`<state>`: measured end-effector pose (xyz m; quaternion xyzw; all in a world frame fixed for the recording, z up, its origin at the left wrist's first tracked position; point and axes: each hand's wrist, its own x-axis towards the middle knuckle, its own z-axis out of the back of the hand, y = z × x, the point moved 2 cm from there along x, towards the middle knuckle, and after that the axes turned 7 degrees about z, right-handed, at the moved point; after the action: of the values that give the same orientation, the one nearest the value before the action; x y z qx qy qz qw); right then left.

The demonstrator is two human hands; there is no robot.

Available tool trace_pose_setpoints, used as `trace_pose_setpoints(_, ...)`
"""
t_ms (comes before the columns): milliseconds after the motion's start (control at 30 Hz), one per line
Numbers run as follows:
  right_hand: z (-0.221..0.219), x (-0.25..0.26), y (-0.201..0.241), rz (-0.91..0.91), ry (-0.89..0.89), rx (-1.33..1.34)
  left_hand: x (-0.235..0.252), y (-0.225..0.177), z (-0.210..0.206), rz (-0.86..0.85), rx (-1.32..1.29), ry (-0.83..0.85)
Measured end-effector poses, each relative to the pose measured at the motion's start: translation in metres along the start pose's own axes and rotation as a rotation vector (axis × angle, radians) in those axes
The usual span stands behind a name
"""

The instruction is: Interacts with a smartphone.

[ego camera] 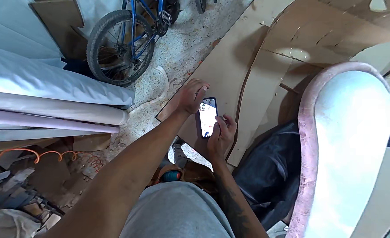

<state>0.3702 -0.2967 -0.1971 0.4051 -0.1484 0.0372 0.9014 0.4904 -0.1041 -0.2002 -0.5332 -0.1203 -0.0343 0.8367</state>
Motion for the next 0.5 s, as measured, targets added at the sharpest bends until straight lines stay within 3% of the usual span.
trace_pose_setpoints(200, 0.001, 0.001, 0.002, -0.007, -0.070, 0.047, -0.003, 0.002, 0.016, 0.086, -0.073, -0.161)
trace_pose_setpoints(333, 0.004, -0.003, 0.002, -0.007, -0.056, 0.028, -0.015, 0.013, 0.051, 0.260, 0.227, -0.266)
trace_pose_setpoints(433, 0.006, -0.010, 0.004, -0.019, 0.007, 0.021, -0.021, 0.011, 0.071, 0.606, 0.481, -0.110)
trace_pose_setpoints(500, 0.003, -0.005, 0.002, 0.021, -0.076, 0.071, -0.018, 0.010, 0.068, 0.810, 0.560, 0.064)
